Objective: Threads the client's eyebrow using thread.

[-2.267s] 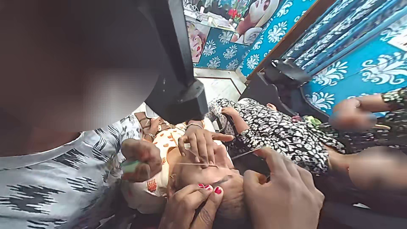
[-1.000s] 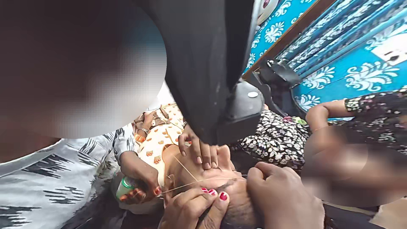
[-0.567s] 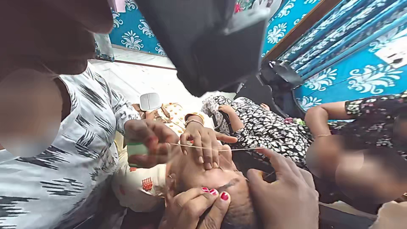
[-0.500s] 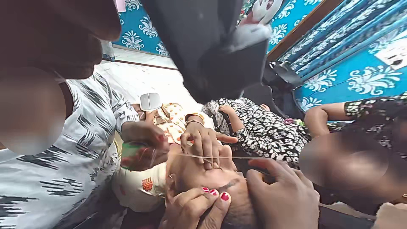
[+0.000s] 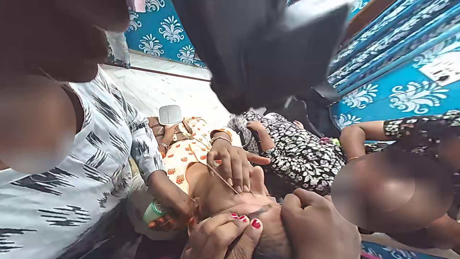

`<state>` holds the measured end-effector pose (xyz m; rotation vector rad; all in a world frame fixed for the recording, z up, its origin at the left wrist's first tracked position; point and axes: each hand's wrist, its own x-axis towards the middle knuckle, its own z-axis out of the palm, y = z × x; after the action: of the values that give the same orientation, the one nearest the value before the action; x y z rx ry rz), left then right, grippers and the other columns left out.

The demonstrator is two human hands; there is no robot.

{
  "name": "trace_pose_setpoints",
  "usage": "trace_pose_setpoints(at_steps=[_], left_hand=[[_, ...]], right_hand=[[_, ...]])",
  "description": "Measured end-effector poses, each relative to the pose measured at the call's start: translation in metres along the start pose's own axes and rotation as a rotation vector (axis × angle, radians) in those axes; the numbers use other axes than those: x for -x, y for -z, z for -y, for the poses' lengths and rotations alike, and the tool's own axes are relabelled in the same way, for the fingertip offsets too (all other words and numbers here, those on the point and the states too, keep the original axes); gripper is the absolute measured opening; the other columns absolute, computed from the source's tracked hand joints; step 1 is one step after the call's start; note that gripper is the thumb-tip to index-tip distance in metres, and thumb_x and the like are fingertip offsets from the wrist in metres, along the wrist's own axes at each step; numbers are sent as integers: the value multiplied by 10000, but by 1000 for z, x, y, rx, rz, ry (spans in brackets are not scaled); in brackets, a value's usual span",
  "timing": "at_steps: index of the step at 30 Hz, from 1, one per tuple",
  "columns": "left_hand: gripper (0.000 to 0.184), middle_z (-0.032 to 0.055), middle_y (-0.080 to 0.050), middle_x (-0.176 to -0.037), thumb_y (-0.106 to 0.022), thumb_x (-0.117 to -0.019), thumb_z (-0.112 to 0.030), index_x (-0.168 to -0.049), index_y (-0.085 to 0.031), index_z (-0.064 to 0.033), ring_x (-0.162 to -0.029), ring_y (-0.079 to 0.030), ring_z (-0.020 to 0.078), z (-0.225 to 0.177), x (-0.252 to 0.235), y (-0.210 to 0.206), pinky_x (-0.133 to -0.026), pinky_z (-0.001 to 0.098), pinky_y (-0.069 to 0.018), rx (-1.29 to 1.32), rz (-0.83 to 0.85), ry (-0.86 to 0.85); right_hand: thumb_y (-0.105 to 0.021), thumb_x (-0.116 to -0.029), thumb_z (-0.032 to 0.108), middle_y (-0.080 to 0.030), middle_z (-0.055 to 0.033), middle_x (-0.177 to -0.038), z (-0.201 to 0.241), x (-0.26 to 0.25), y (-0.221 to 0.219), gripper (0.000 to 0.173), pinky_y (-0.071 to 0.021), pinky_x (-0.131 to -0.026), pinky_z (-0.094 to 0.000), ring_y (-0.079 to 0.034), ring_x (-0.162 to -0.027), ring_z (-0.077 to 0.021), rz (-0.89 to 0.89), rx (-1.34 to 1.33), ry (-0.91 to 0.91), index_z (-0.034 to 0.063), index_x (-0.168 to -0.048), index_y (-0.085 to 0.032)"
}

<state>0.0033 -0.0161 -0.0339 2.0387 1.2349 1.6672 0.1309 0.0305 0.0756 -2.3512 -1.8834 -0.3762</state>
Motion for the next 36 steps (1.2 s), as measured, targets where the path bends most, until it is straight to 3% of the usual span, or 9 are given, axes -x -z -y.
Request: trace_pose_setpoints(at_steps=[2,6,13,20,24,26,28,32,36], left_hand=[[300,79,-616,-1120,-452,-1084,-250,-1208,-681,-103,-1156,-551,158,-1,0,1,-1066,210,-373,2,1,6],[325,79,-614,-1118,-429,-1092,-279,-1209,-682,-111,-1141,-553,158,0,0,0,-1060,212,-373,8,-14,10],[297,76,-608,-1123,-451,-1084,-254,-1218,-675,-111,-1148,-546,158,1,1,1,-1069,221,-362,24,-7,14],[295,86,-615,-1120,-453,-1089,-248,-1208,-680,-101,-1147,-559,155,2,1,1,-1055,215,-384,14,-16,3],[308,91,-608,-1122,-441,-1090,-246,-1218,-674,-91,-1145,-551,160,1,0,1,-1062,208,-374,42,-12,6],[307,95,-614,-1112,-449,-1085,-240,-1213,-681,-84,-1127,-557,163,2,-1,0,-1054,209,-383,60,-24,-1],[327,94,-611,-1112,-428,-1089,-264,-1212,-678,-92,-1131,-555,166,1,0,0,-1052,219,-379,41,-17,-2],[388,91,-604,-1142,-401,-1088,-345,-1229,-666,-99,-1174,-538,163,-2,1,3,-1081,217,-354,33,25,20],[474,108,-600,-1158,-383,-1076,-429,-1266,-647,-84,-1190,-529,170,-4,0,6,-1094,234,-339,65,65,50]], right_hand=[[-526,-865,87,-650,-208,-699,1,1,-2,260,-452,-640,-578,-673,-783,-437,-66,-35,4,-20,-648,-620],[-556,-842,33,-693,-269,-993,3,2,-8,187,-439,-736,-607,-632,-963,-479,-162,-212,-19,-51,-924,-702],[-518,-870,80,-617,-199,-661,6,4,-7,283,-421,-645,-542,-642,-751,-413,-160,-100,10,-25,-615,-581],[-495,-892,103,-617,-173,-626,3,1,-2,319,-439,-598,-546,-664,-695,-388,-30,13,50,2,-603,-585],[-576,-867,26,-700,-251,-901,7,1,-2,159,-437,-712,-622,-653,-922,-484,-126,-121,-31,-37,-858,-721],[-593,-830,9,-680,-277,-1203,3,-3,-8,332,-420,-797,-670,-597,-1119,-532,-175,-250,-42,-21,-1130,-731],[-608,-812,37,-620,-268,-1361,-2,-7,-12,457,-403,-842,-691,-557,-1213,-539,-163,-345,-54,-3,-1258,-695],[-591,-844,114,-704,-229,-1093,-19,-8,-7,250,-399,-811,-660,-595,-1108,-482,-27,-408,-134,4,-1015,-738],[-567,-889,176,-684,-178,-888,-34,-8,-7,233,-383,-791,-614,-608,-959,-392,82,-403,-254,18,-868,-737]])
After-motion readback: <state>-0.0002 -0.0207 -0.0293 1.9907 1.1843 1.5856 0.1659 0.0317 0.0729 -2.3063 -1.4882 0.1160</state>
